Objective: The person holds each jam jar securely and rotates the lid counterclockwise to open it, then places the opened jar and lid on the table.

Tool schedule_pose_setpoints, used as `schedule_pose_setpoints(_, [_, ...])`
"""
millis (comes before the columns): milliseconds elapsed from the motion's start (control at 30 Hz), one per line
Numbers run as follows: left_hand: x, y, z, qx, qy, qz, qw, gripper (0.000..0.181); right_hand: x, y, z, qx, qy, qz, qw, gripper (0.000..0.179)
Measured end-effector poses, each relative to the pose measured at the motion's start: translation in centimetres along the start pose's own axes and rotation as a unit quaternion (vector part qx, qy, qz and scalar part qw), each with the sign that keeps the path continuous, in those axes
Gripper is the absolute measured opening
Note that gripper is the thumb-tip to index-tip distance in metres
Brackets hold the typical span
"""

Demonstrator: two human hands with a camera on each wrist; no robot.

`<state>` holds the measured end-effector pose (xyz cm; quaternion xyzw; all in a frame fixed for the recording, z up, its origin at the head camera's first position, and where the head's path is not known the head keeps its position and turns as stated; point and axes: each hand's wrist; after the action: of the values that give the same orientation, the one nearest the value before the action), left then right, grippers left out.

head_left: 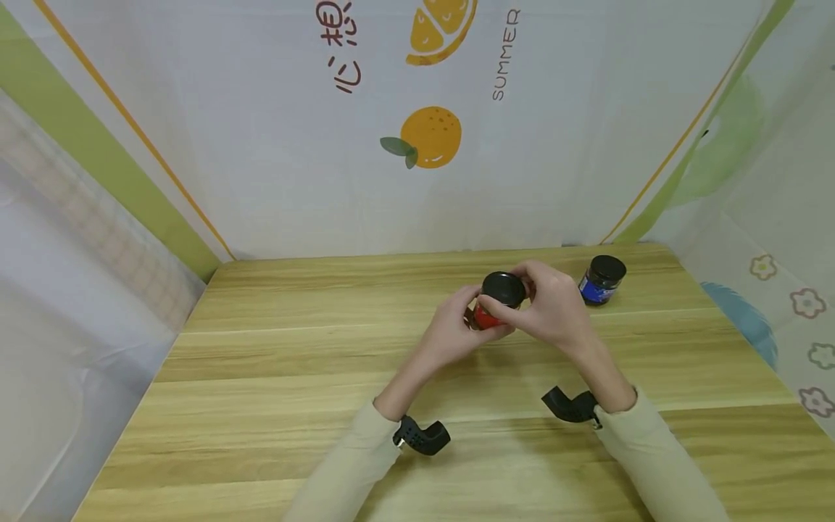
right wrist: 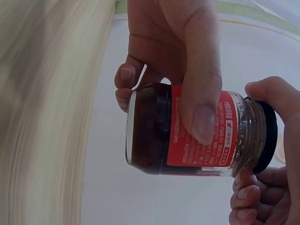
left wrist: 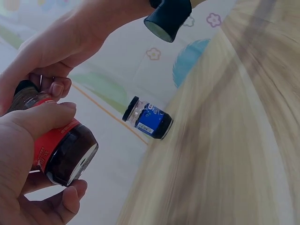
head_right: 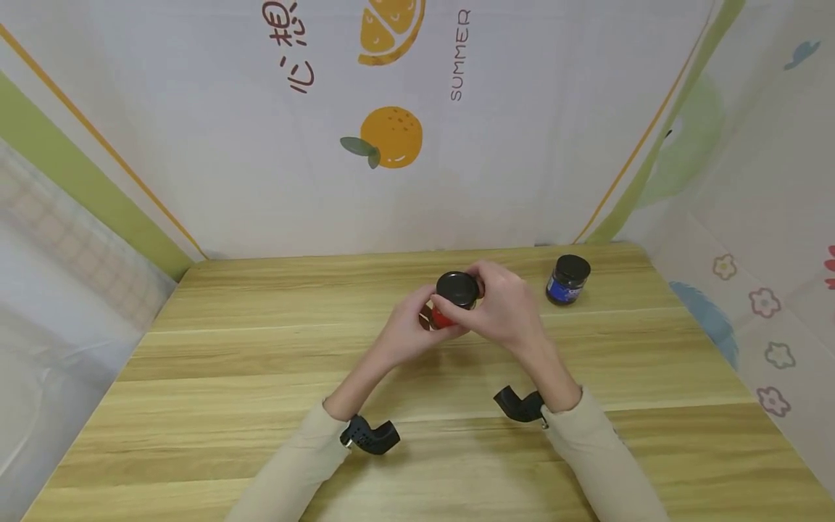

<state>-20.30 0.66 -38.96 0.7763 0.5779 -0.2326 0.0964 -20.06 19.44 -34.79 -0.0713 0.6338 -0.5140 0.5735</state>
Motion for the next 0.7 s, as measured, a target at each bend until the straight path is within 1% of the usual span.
schedule_pose_setpoints(133, [-0.3, 0.5, 0.2, 0.005, 0.001, 0.001, 1.0, 0.054, 0.2, -0.1, 0.4, -0.003, -0.002, 0.002, 1.0, 0.044])
schedule_pose_setpoints(300, [-0.5, 0.9, 0.5, 0.016, 0.006, -0.008, 0.9998, 0.053, 0.4, -0.2, 0.9, -0.004, 0.002, 0.004, 1.0, 0.046])
schedule_pose_setpoints(500, [-0.7, 1.5, 0.9, 0.04, 0.031, -0.017, 0.9986, 0.049, 0.5, -0.3, 1.7, -0.007, -0.007, 0.009, 0.9999, 0.047])
schedule_pose_setpoints(700, [-1.1, 2.3, 1.3, 0.057, 0.031, -0.038, 0.9972, 0.049, 0.8, -0.4, 2.5, -0.01, -0.023, 0.013, 0.9996, 0.048])
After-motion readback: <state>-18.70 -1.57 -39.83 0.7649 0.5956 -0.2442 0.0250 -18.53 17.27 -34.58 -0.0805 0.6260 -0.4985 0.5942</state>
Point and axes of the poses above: each hand's wrist, its own y-axis away from the middle knuckle, its own x-axis out of the palm, z = x × y, and after that the axes turned 15 degrees about -x, right-handed
